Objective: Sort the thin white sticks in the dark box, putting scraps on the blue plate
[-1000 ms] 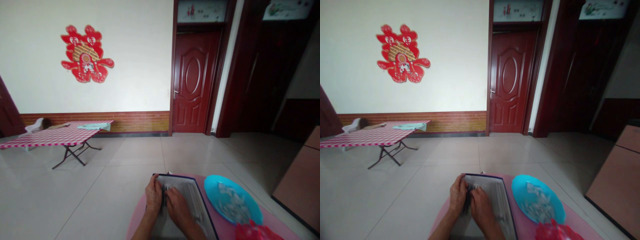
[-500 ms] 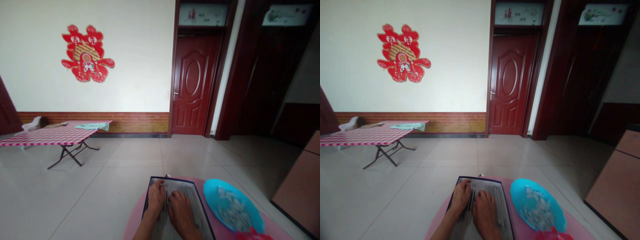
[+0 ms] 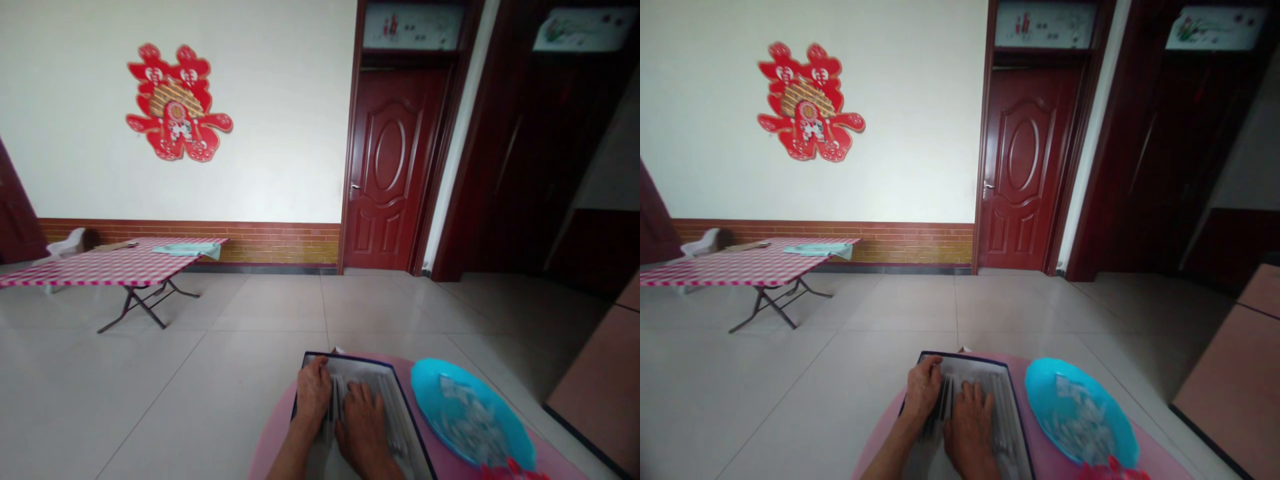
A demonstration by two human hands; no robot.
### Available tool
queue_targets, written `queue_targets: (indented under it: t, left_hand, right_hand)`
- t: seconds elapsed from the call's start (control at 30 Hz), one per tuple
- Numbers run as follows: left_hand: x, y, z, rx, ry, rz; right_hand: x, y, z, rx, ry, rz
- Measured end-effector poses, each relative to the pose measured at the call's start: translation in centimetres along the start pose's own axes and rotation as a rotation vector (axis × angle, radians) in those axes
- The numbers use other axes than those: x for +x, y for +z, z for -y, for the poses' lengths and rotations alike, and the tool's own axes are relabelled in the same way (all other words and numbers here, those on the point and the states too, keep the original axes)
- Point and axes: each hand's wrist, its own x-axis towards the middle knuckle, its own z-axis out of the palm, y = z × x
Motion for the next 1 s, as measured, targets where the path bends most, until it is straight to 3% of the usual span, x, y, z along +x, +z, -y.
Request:
queue_targets:
  t: [0.43,0.77,1.0]
  left_hand:
    - [0.1,0.0,0.0,-0.049,-0.013,-0.001]
    - [0.0,0.1,0.2,-0.006,0.010,0.012]
    - [0.3,0.0,0.4,-0.082,-0.027,-0.013]
  right_hand:
    - [0.3,0.3,0.4,-0.038,-0.004,0.031]
    - [0.1,0.8,0.9,-0.004,0.017,-0.066]
    - [1.0,-0.3,0.3,0.106,0.018,-0.244]
